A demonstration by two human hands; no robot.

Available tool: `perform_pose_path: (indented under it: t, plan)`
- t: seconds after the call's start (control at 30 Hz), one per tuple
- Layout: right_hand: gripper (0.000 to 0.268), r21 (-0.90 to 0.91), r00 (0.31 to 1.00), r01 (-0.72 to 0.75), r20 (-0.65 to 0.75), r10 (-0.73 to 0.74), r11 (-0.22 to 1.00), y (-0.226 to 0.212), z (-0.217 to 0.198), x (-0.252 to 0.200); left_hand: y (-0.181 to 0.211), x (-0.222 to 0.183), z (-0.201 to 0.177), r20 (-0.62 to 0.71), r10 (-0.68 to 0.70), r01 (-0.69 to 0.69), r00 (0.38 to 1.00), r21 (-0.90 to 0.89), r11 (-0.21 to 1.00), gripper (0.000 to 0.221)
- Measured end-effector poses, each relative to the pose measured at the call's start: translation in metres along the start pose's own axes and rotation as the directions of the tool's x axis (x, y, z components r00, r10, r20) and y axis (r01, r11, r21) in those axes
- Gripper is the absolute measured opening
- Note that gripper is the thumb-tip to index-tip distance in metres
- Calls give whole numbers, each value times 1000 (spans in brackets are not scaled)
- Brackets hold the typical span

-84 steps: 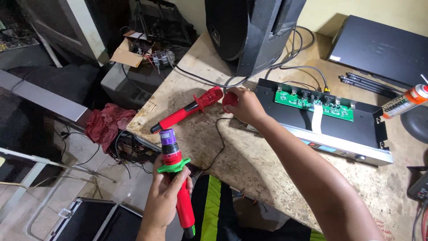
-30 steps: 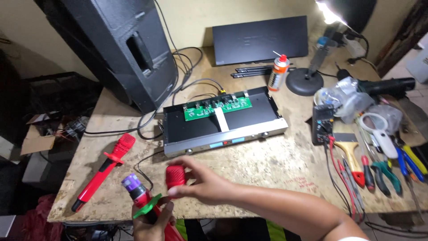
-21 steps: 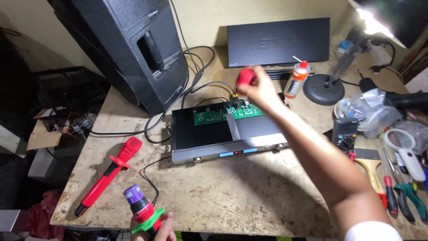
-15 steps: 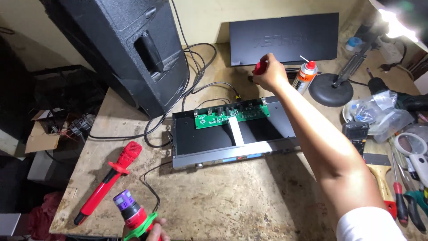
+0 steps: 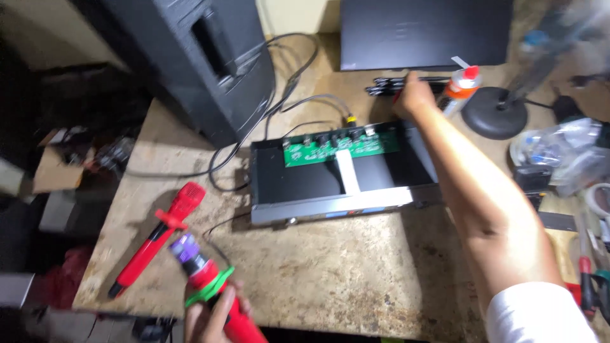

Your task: Disassembling a microphone head using a screwdriver on a repair bench to access internal components.

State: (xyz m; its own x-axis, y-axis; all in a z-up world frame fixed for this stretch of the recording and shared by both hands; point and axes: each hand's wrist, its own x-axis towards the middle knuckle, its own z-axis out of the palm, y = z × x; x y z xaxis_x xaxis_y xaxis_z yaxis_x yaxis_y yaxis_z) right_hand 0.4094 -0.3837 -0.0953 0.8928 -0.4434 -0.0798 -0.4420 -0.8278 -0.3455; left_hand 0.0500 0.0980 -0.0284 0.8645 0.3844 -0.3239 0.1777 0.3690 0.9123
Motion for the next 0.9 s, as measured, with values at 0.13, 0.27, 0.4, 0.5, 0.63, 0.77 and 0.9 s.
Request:
perform_pose_path:
  t: [0.13,0.27,0.4,0.5,0.63,0.77,0.9]
  plan:
    - [60,-84,991,125,-41,-128,989,14,10,10,17,0,10,91,-134,147,987,-156,977,51]
    - [88,7,953,249,-181,-244,968,-23,-40,-73,29,-2,21,249,-55,108,967,-205,973,44]
    - [46,-342,661,589,-317,-680,732,-30,-48,-178,34,-8,31,429,-31,154,903,-256,954,36]
    - [69,404,731,216,537,-421,889,-54,-41,-346,10,-9,37,497,-1,191,868,-331,924,45]
    - [49,800,413,-238,596,-688,550,-55,-23,-461,-7,-20,59,450,-42,221,892,-355,908,25]
    - [43,870,586,-380,489,-646,314,-39,0,-492,-11,-39,76,577,66,113,814,-270,956,43]
    - [57,903,691,-398,410,-595,160,-20,13,-492,-15,-49,95,728,97,97,678,-219,971,54]
